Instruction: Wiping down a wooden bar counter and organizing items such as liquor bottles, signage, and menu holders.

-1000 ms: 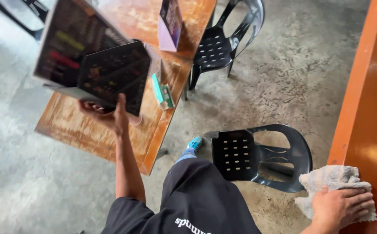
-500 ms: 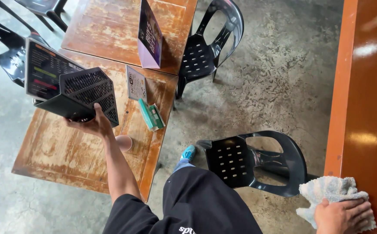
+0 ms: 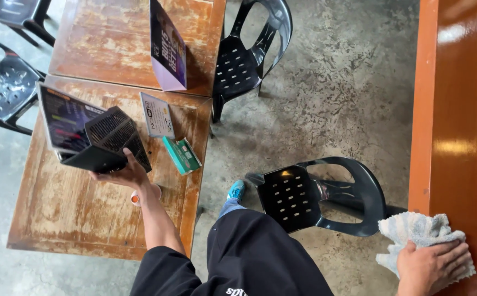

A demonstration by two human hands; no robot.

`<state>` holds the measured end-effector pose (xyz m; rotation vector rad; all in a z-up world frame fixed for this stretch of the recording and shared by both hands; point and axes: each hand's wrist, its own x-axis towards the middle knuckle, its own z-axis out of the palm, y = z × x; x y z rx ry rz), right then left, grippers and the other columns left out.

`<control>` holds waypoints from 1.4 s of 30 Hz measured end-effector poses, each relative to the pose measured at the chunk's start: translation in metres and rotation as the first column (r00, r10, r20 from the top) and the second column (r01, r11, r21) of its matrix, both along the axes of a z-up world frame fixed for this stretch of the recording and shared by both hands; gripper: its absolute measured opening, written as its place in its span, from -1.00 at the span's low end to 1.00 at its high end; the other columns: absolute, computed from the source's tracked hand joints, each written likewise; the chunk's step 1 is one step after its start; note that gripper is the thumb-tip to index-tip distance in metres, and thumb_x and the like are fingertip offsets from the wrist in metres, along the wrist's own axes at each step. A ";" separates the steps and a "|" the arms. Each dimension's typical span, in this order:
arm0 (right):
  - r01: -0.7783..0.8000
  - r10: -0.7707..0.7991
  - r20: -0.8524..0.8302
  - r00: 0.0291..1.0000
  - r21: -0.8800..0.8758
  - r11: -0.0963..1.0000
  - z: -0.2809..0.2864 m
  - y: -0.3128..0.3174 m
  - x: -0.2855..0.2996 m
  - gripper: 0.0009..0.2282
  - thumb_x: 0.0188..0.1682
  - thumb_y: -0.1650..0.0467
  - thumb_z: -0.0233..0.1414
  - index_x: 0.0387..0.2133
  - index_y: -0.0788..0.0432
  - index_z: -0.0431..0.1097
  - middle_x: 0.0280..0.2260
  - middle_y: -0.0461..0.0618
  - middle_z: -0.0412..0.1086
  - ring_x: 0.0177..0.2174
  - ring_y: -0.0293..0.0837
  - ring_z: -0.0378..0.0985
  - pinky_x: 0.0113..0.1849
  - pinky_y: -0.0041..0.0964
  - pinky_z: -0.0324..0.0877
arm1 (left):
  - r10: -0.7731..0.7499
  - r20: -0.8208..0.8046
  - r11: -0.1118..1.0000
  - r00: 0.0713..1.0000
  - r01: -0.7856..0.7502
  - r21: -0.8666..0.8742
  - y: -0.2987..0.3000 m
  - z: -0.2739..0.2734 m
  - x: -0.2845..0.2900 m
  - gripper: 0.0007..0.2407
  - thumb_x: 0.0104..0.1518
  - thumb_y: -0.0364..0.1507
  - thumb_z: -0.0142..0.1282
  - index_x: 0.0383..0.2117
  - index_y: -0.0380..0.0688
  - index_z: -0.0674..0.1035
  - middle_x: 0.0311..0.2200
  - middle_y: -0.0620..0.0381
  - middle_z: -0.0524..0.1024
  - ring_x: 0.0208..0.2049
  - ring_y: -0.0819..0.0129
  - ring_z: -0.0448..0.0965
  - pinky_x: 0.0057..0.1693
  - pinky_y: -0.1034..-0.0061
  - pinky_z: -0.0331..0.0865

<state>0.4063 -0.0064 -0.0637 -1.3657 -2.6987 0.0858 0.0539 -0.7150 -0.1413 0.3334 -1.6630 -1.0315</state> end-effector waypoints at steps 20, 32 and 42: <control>-0.174 0.178 -0.176 0.968 0.041 0.984 0.056 -0.054 -0.008 -0.19 -0.09 0.24 0.15 0.38 0.45 -0.02 0.41 0.41 -0.05 0.39 0.34 -0.05 0.34 0.25 -0.11 | -0.531 0.392 0.658 0.751 0.657 -0.369 0.039 -0.025 0.045 -0.45 0.01 -0.41 0.38 0.08 -0.26 0.30 0.04 -0.17 0.40 0.10 -0.08 0.42 0.26 0.12 0.27; -0.285 0.281 -0.283 0.917 0.028 0.958 0.046 -0.057 0.051 -0.32 -0.04 0.35 0.02 0.36 0.44 0.02 0.41 0.41 -0.08 0.40 0.34 -0.10 0.34 0.14 -0.07 | -0.656 0.714 -0.530 -0.243 0.823 -0.206 0.553 0.170 0.281 -0.47 0.32 -0.19 0.06 0.32 -0.29 0.34 0.34 -0.24 0.29 0.44 -0.16 0.22 0.51 0.04 0.10; -0.175 0.141 -0.278 0.950 -0.099 0.980 0.047 -0.046 0.062 -0.27 -0.06 0.26 -0.03 0.31 0.53 -0.07 0.35 0.51 -0.19 0.35 0.41 -0.24 0.28 0.24 -0.25 | -0.407 0.897 -0.611 -0.172 0.782 -0.127 0.601 0.171 0.277 -0.24 0.29 0.13 -0.46 0.38 -0.34 0.20 0.40 -0.26 0.13 0.47 -0.13 -0.05 0.46 -0.08 -0.23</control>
